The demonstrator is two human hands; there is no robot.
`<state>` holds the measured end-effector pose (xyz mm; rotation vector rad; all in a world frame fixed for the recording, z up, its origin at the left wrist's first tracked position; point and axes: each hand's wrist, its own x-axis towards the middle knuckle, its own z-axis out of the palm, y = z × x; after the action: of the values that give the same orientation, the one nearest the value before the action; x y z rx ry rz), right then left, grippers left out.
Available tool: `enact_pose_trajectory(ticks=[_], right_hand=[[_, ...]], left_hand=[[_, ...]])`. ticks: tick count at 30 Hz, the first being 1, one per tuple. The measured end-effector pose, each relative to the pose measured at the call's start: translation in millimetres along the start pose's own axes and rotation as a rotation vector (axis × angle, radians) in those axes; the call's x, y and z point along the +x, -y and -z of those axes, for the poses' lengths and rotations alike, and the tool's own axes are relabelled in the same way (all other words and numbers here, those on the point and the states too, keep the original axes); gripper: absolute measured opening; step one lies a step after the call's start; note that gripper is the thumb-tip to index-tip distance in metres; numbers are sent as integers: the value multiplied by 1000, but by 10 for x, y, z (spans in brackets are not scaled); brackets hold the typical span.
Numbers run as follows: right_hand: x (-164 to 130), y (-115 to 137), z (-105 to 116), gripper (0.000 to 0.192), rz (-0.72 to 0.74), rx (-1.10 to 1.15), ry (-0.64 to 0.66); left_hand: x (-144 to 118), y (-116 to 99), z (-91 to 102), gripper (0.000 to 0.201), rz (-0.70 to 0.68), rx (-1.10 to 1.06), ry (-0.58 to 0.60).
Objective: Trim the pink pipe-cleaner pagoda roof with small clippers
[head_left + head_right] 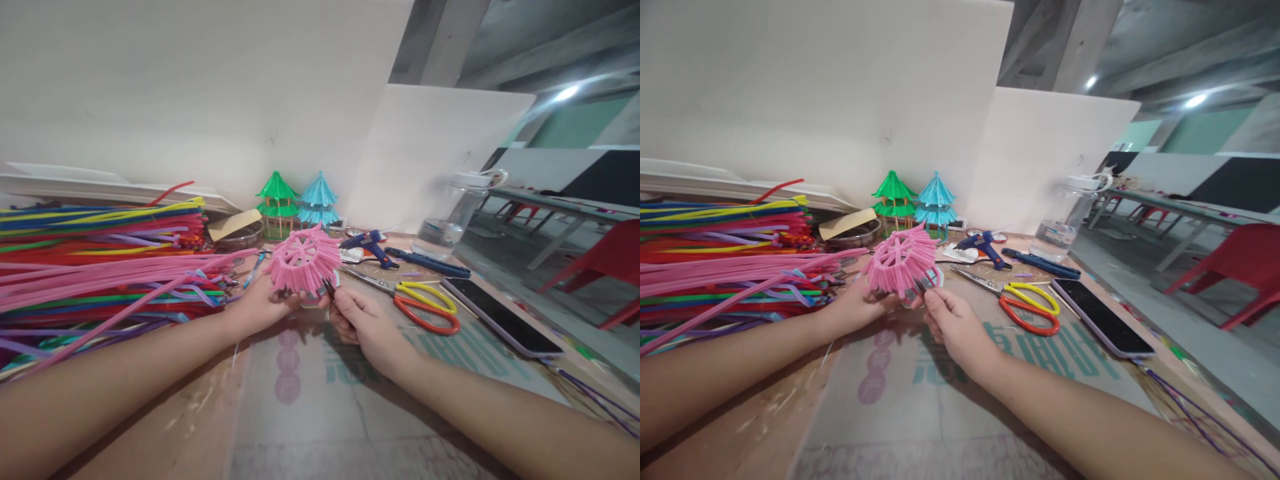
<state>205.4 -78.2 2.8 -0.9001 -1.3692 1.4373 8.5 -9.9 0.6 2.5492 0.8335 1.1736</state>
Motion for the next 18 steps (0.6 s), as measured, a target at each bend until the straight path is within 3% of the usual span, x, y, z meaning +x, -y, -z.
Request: enact_pose_trajectory(ticks=[5,18], right_hand=[[0,-5,10,53,9,11,-4],[3,4,8,58,-28,65,4]], left_hand=[[8,-14,9,54,44,-17,23],[0,13,8,56,9,27,12]])
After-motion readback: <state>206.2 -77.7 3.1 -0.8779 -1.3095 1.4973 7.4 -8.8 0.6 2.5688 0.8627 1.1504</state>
